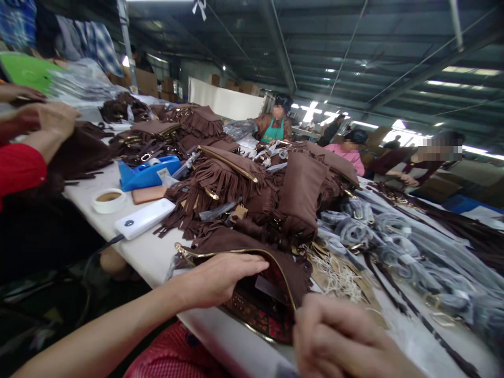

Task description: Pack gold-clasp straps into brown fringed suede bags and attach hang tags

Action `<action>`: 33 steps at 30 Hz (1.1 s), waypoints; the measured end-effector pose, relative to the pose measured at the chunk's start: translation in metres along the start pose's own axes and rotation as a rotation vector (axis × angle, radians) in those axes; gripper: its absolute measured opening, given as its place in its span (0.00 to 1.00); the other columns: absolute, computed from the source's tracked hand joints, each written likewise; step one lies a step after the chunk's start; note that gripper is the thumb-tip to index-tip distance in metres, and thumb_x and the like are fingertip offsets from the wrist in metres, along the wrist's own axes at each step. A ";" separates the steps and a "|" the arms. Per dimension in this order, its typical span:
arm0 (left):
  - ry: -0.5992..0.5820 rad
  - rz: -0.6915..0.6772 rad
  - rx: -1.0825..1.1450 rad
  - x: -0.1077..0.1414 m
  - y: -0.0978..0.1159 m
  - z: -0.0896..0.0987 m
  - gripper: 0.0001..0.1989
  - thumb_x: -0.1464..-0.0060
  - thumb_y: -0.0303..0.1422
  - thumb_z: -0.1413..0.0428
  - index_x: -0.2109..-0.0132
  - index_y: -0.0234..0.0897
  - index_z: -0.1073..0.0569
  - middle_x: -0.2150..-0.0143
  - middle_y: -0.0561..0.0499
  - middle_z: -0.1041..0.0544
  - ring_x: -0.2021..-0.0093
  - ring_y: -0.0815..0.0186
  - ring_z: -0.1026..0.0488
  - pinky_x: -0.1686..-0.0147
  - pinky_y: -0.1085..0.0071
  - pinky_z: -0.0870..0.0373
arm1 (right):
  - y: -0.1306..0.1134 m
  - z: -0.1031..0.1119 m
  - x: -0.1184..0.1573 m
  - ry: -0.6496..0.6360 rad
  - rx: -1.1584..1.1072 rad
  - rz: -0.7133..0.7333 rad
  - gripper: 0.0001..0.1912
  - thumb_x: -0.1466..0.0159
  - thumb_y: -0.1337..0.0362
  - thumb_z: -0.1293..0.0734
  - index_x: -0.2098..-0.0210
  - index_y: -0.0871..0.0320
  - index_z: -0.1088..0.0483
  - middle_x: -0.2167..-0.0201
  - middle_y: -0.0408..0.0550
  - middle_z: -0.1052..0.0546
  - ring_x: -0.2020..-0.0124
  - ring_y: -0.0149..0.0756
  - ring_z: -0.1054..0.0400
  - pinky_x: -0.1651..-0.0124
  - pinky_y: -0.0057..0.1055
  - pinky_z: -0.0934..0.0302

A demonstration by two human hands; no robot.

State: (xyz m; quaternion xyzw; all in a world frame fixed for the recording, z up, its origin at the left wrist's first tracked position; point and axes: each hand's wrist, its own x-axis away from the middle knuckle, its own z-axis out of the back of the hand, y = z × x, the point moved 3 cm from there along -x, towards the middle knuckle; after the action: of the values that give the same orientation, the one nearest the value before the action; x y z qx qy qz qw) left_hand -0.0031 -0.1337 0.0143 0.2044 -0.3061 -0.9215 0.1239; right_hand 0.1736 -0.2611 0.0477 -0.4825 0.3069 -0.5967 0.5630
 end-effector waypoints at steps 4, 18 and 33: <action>-0.039 0.040 0.003 -0.002 0.001 0.003 0.26 0.46 0.15 0.55 0.47 0.37 0.24 0.49 0.46 0.21 0.48 0.61 0.24 0.47 0.67 0.30 | 0.023 -0.027 -0.035 -0.091 -0.093 -0.192 0.19 0.44 0.45 0.35 0.74 0.56 0.35 0.84 0.36 0.33 0.88 0.21 0.50 0.86 0.19 0.56; -0.122 0.040 -0.161 -0.043 -0.003 -0.068 0.26 0.46 0.19 0.50 0.41 0.35 0.29 0.42 0.40 0.25 0.44 0.51 0.28 0.41 0.60 0.35 | 0.044 0.028 -0.025 0.261 0.538 0.113 0.16 0.33 0.56 0.45 0.73 0.54 0.37 0.80 0.40 0.30 0.81 0.30 0.39 0.77 0.27 0.46; -0.099 0.168 0.000 -0.049 -0.007 -0.074 0.26 0.51 0.20 0.50 0.45 0.42 0.26 0.47 0.46 0.22 0.51 0.54 0.24 0.50 0.63 0.30 | 0.063 0.031 -0.036 0.234 0.832 0.219 0.12 0.31 0.65 0.47 0.72 0.53 0.41 0.77 0.43 0.29 0.75 0.36 0.34 0.71 0.30 0.47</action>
State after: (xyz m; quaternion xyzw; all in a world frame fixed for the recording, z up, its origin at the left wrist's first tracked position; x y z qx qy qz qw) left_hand 0.0727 -0.1493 -0.0289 0.1324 -0.3278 -0.9169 0.1854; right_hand 0.2225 -0.2323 -0.0069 -0.1088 0.1517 -0.6568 0.7306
